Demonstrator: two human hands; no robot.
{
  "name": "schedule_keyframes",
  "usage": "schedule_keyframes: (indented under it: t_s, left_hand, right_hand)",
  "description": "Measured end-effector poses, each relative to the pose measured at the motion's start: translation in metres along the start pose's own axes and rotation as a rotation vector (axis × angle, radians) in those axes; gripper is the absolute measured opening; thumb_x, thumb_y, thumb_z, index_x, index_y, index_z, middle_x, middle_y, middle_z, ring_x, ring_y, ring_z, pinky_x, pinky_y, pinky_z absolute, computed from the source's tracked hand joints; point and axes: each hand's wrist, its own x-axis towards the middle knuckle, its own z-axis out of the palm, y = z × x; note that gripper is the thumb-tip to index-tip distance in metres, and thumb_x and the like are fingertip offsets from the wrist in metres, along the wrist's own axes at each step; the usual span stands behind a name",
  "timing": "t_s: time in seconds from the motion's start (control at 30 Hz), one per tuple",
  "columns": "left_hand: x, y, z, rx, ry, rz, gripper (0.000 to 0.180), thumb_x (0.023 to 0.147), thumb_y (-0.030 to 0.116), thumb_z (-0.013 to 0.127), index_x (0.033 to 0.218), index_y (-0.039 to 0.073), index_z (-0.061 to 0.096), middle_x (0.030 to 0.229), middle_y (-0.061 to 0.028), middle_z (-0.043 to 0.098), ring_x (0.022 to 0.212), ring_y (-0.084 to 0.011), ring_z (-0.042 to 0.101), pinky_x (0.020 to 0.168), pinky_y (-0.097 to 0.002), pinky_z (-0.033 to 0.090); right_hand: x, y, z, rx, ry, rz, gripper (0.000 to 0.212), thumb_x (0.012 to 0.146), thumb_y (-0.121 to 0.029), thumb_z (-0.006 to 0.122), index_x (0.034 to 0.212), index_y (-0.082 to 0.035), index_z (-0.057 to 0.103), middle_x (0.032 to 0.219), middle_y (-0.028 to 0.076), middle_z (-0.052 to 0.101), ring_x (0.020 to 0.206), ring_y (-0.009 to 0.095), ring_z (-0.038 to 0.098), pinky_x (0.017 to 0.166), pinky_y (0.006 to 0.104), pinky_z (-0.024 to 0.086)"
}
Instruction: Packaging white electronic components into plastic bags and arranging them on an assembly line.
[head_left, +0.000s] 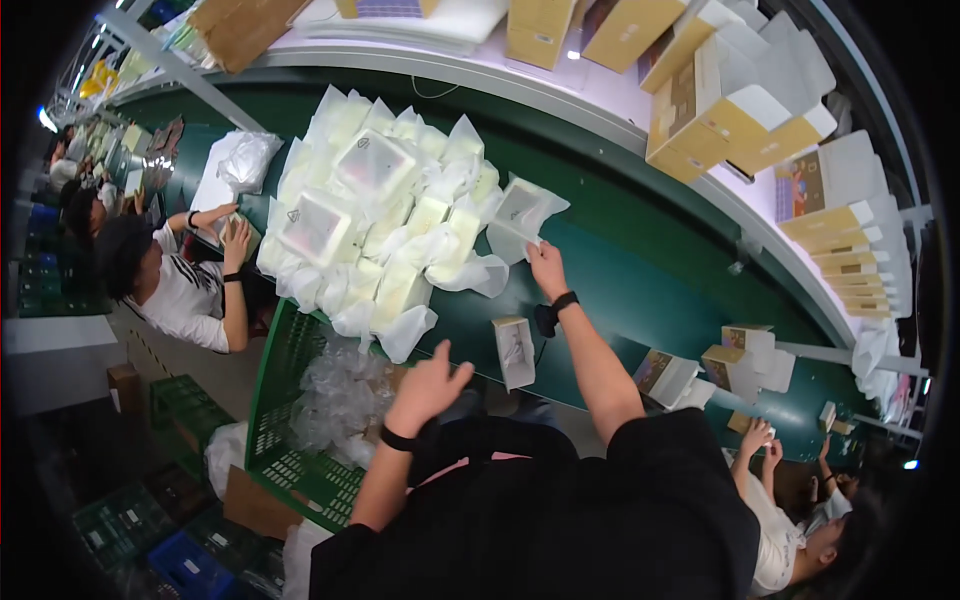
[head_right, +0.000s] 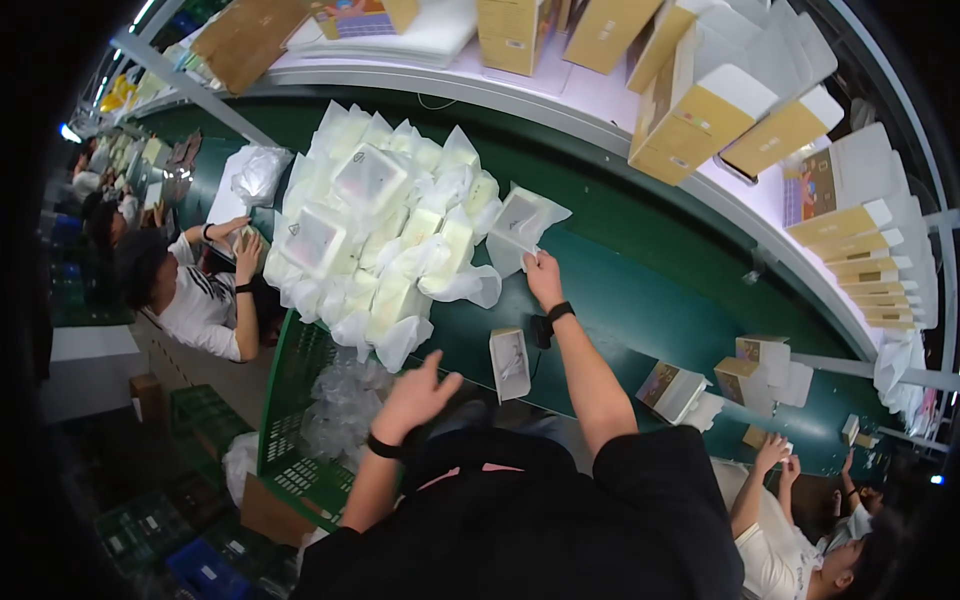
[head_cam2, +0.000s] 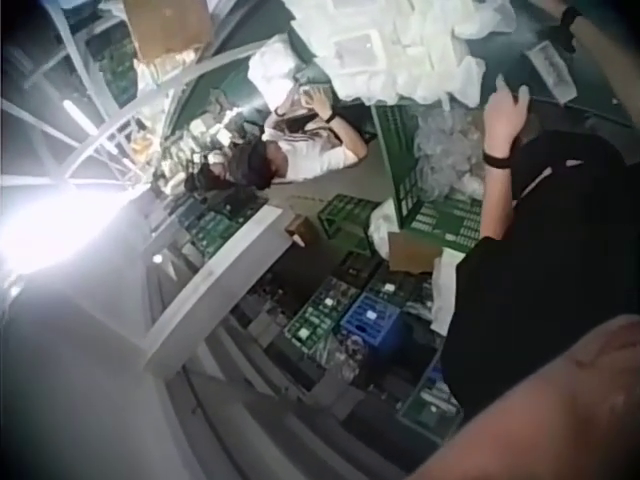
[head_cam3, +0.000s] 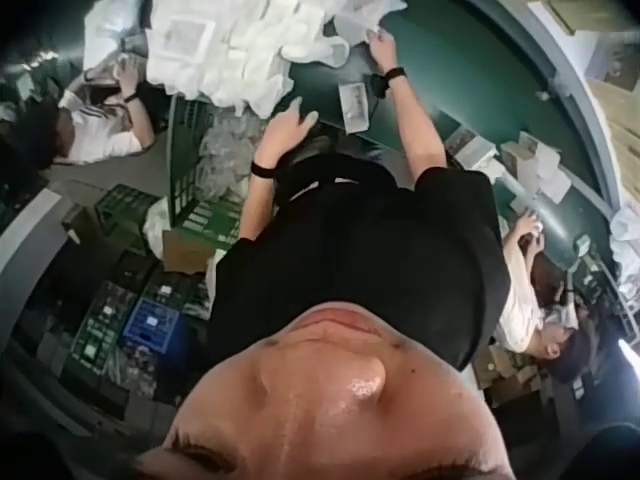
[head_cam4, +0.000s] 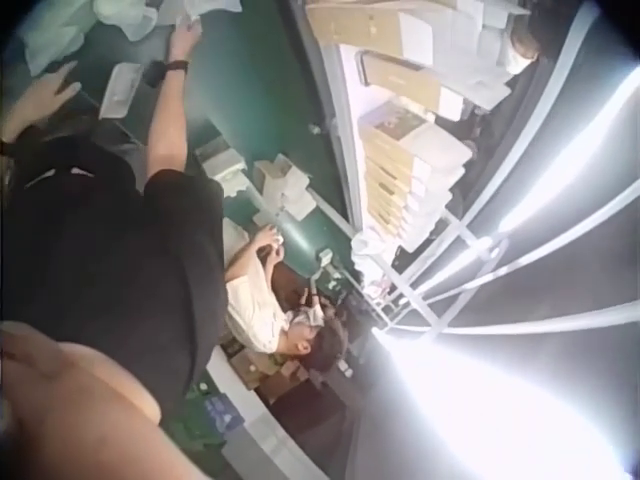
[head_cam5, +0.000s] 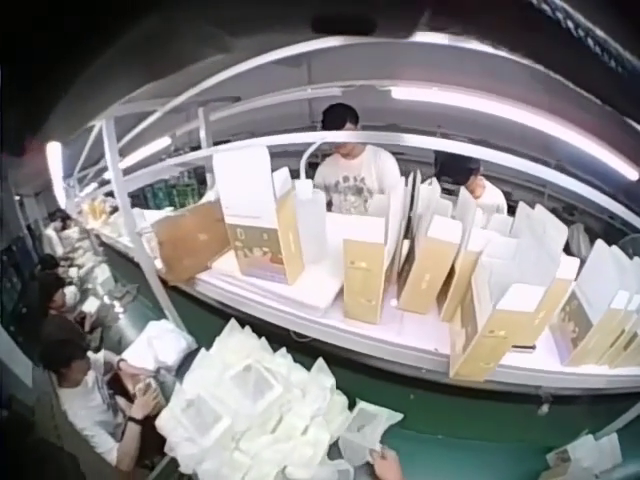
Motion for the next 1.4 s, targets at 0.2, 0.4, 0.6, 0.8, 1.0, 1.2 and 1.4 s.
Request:
schedule_keyframes:
  t_s: [0.2, 0.4, 0.6, 0.8, 1.0, 1.2, 1.4]
  left_hand:
    - [0.076, 0.043, -0.062, -0.217, 0.192, 0.314, 0.059, 0.093, 0.027, 0.073, 0.141, -0.001, 0.053, 0.093, -0.0186, 0.071, 0.082, -0.0355, 0.069, 0.075, -0.0426, 0.055]
    - [0.112, 0.134, -0.040, -0.023, 0.582, 0.921, 0.067, 0.083, 0.019, 0.083, 0.141, 0.002, 0.053, 0.113, -0.0143, 0.071, 0.096, -0.0298, 0.071, 0.088, -0.0351, 0.056]
    - [0.084, 0.189, -0.016, -0.760, -0.217, 0.834, 0.075, 0.074, 0.012, 0.085, 0.142, 0.003, 0.055, 0.124, -0.0151, 0.068, 0.110, -0.0251, 0.068, 0.097, -0.0345, 0.053]
    - [0.077, 0.190, -0.008, -0.546, 0.053, 0.993, 0.056, 0.071, 0.015, 0.084, 0.125, 0.011, 0.072, 0.123, -0.0172, 0.066, 0.108, -0.0312, 0.070, 0.091, -0.0371, 0.057]
    - [0.044, 0.201, -0.011, -0.359, 0.444, 1.107, 0.040, 0.074, 0.005, 0.075, 0.111, 0.017, 0.079, 0.132, -0.0157, 0.059, 0.110, -0.0338, 0.067, 0.089, -0.0378, 0.057]
    - [0.031, 0.178, 0.003, -0.473, 0.460, 0.992, 0.036, 0.074, -0.001, 0.070, 0.105, 0.016, 0.077, 0.132, -0.0169, 0.058, 0.109, -0.0360, 0.065, 0.090, -0.0396, 0.055]
    - [0.017, 0.148, 0.019, -0.629, 0.561, 0.821, 0.035, 0.071, 0.001, 0.074, 0.104, 0.014, 0.074, 0.131, -0.0165, 0.059, 0.114, -0.0365, 0.062, 0.090, -0.0421, 0.054]
  right_hand:
    - [-0.023, -0.109, -0.141, 1.006, -0.119, 0.170, 0.024, 0.103, -0.019, 0.059, 0.104, 0.004, 0.067, 0.104, 0.011, 0.069, 0.100, 0.021, 0.067, 0.085, 0.0420, 0.056]
    - [-0.118, -0.233, -0.281, 1.233, -0.213, 0.218, 0.024, 0.101, -0.016, 0.060, 0.101, 0.007, 0.066, 0.101, 0.011, 0.069, 0.091, 0.020, 0.066, 0.083, 0.0373, 0.056]
    - [-0.164, -0.223, -0.354, 1.270, -0.337, 0.139, 0.019, 0.099, -0.012, 0.061, 0.103, 0.007, 0.066, 0.101, 0.012, 0.067, 0.082, 0.021, 0.067, 0.072, 0.0381, 0.057]
    - [-0.209, -0.225, -0.332, 0.486, 0.097, -0.073, 0.012, 0.089, -0.005, 0.070, 0.098, 0.002, 0.066, 0.091, 0.010, 0.063, 0.071, 0.015, 0.061, 0.063, 0.0369, 0.053]
    - [-0.231, -0.227, -0.268, 1.071, 0.423, 0.239, 0.012, 0.082, 0.006, 0.068, 0.092, 0.000, 0.068, 0.089, 0.005, 0.060, 0.079, 0.015, 0.062, 0.067, 0.0361, 0.053]
    - [-0.233, -0.200, -0.247, -0.164, 0.607, -0.388, 0.045, 0.098, -0.020, 0.068, 0.138, -0.005, 0.054, 0.126, 0.007, 0.059, 0.122, 0.023, 0.056, 0.102, 0.0403, 0.048]
    - [-0.242, -0.190, -0.203, 1.618, 0.246, 0.299, 0.083, 0.101, -0.060, 0.057, 0.161, -0.012, 0.026, 0.157, 0.011, 0.044, 0.143, 0.028, 0.045, 0.120, 0.0441, 0.037]
